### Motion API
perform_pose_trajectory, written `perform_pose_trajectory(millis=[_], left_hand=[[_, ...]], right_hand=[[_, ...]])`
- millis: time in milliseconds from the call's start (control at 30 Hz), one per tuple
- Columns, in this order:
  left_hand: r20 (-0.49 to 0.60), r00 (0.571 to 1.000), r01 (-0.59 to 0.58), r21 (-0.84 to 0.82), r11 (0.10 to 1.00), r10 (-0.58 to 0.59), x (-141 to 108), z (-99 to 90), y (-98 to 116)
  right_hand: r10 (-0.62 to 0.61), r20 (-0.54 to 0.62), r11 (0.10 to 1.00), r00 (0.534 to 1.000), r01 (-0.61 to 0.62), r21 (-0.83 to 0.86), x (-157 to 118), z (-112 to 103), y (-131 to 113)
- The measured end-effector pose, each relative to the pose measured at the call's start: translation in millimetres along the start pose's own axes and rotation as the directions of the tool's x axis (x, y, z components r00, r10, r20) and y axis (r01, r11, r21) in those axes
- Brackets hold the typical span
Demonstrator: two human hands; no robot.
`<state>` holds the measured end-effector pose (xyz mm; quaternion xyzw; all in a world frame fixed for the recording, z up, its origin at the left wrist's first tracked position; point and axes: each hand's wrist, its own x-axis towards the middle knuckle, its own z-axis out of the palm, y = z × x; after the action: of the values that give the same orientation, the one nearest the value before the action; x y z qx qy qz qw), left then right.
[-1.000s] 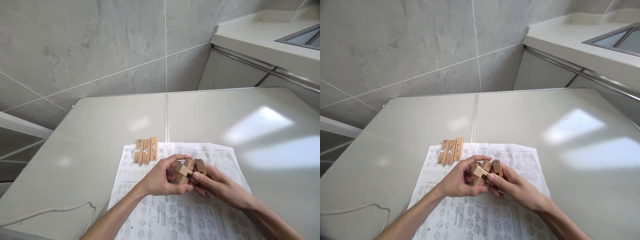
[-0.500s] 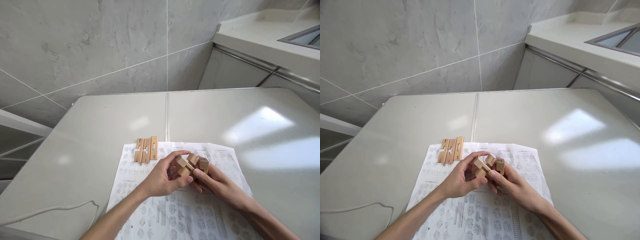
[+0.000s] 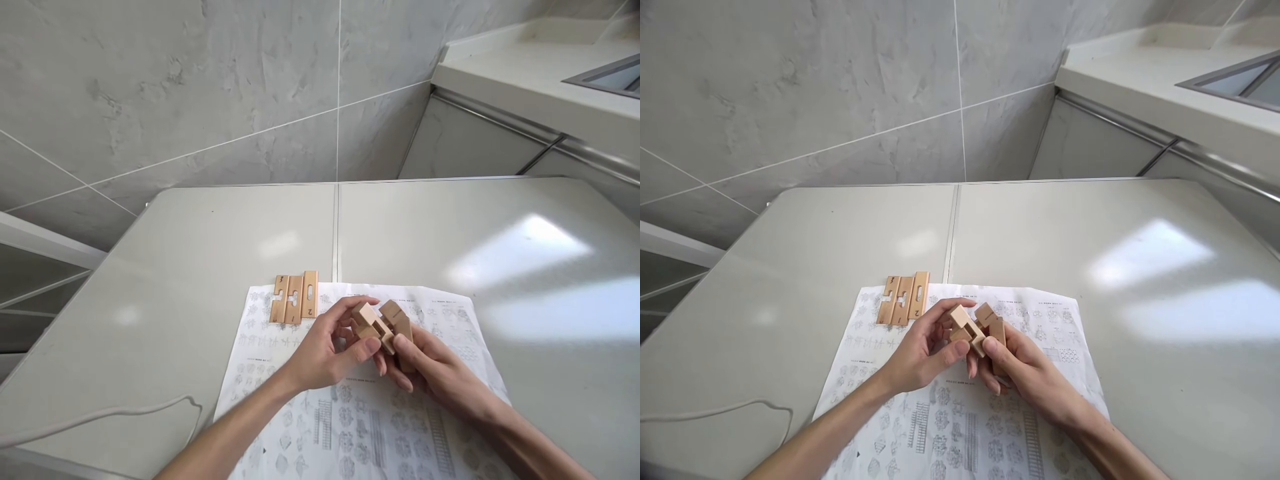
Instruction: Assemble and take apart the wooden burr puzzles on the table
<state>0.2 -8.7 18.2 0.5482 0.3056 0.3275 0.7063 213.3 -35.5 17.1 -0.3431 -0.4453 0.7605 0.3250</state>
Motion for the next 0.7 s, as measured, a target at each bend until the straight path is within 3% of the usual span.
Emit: perform_pose_trajectory(millis=[200,367,700], left_hand=[[-0.104,0.991,0.095,0.068,0.993,-0.088,3.3,-1.7,1.5],[-0.079,0.994,0.071,-0.002,0.997,-0.071,4.4,0.7,1.6],[-0.169,0.978,0.125,0.006,0.992,-0.122,3.5,2.1,4.2]], right_hand=[[-0.025,-0.091,0.997,0.996,0.019,-0.07,-0.1,-1.3,4.6],[-0.007,-0.127,0.99,0.992,-0.011,-0.14,0.0,1.9,0.9],[0.003,-0.189,0.968,0.982,-0.05,-0.247,-2.7,4.3,6.0]])
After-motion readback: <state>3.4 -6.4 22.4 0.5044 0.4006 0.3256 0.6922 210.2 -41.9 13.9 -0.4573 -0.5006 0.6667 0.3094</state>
